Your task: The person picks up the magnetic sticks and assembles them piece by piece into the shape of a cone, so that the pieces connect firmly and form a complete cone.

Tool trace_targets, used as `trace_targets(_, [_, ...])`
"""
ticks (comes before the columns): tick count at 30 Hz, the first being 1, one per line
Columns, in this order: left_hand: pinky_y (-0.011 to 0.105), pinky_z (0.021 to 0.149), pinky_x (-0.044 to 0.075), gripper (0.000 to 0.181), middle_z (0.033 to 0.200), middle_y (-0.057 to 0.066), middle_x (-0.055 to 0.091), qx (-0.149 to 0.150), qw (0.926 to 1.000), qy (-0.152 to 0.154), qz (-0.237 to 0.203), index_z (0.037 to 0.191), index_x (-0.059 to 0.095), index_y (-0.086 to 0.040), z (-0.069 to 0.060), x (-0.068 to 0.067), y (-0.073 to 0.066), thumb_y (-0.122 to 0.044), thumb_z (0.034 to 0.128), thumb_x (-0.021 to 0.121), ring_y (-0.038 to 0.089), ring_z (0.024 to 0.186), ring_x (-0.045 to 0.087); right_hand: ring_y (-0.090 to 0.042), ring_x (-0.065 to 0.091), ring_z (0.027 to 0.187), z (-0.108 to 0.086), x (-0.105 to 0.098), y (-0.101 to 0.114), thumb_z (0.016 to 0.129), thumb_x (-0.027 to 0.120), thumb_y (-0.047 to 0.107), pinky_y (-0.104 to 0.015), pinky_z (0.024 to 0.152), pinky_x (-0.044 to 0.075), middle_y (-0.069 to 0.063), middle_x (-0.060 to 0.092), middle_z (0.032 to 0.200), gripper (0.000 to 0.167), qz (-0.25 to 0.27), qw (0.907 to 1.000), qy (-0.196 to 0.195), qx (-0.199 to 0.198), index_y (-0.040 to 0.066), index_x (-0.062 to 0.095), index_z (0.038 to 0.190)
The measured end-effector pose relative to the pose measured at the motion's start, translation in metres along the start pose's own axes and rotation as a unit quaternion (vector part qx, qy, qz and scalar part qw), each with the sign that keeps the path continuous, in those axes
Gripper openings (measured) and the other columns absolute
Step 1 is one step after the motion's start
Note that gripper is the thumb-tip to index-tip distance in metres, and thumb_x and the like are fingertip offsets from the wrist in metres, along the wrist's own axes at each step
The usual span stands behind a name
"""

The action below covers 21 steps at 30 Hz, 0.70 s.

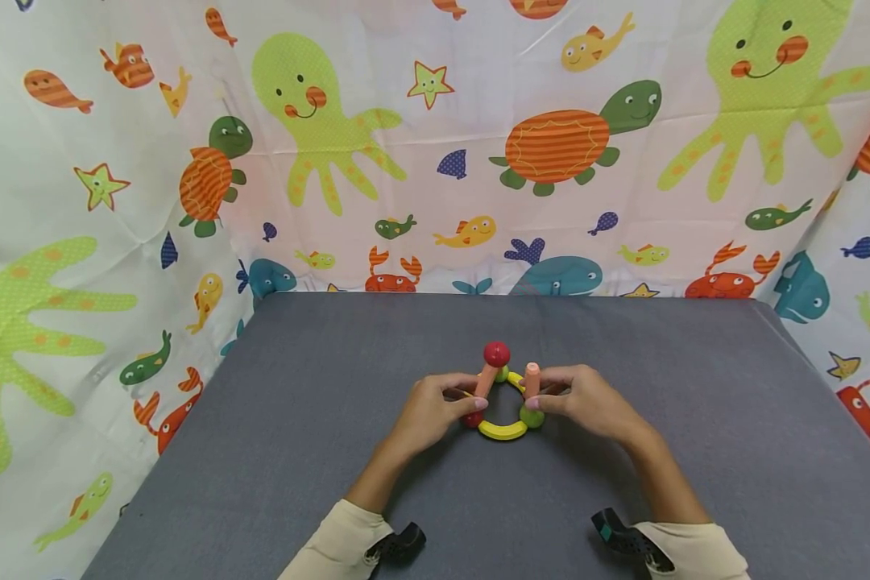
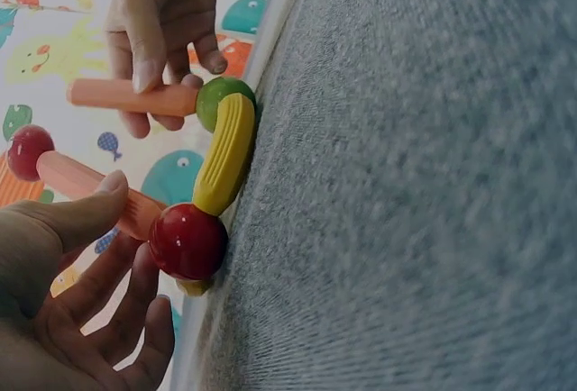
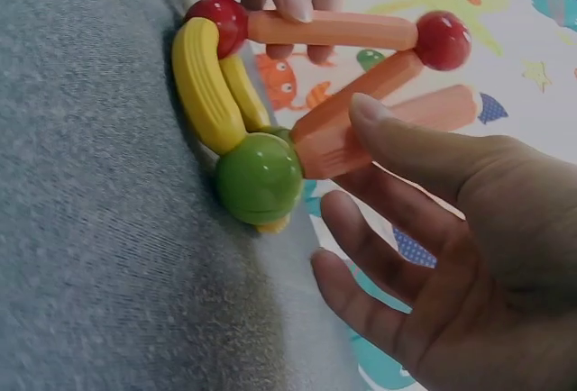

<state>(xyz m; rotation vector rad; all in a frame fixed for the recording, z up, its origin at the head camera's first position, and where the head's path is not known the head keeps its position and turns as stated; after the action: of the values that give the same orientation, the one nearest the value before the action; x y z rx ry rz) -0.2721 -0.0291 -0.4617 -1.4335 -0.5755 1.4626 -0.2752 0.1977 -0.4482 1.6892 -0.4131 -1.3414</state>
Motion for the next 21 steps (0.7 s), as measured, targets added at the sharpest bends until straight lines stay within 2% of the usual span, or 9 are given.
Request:
trace_targets(9, [0.021, 0.081, 0.056, 0.034, 0.115, -0.001, 0.079, 0.003, 1.0, -0.002, -0.001, 0.124, 0.08, -0.014, -0.0018, 0.0026, -0.0013, -0.024, 0.0924, 0.085, 0.005, 0.095, 0.07, -0.018, 0.067, 0.101, 0.0023, 0.0033, 0.0048, 0.098, 0.078, 0.035, -0.031, 0.084, 0.057, 0.001, 0.077, 0.11, 0.036, -0.044, 0.9981, -0.043, -0.005, 0.011, 0.077, 0.125])
trace_targets(21, [0.023, 0.082, 0.056, 0.034, 0.114, 0.0, 0.078, 0.008, 0.9999, -0.001, 0.01, 0.124, 0.08, -0.015, -0.0022, 0.0034, -0.0017, -0.027, 0.0933, 0.084, 0.006, 0.096, 0.07, -0.019, 0.067, 0.1, 0.0029, 0.0087, 0.0052, 0.098, 0.079, 0.037, -0.031, 0.082, 0.057, 0.001, 0.077, 0.11, 0.038, -0.045, 0.9982, -0.04, 0.001, 0.013, 0.077, 0.127])
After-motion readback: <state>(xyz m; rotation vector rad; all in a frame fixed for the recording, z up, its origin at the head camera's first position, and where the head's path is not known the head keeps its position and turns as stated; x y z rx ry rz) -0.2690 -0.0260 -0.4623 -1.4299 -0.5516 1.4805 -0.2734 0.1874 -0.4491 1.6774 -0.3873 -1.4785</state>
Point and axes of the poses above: each hand's wrist, its own z-axis towards the middle knuckle, its own x-axis out of the palm, y = z × x, the point moved 7 cm from there along z, towards the middle knuckle
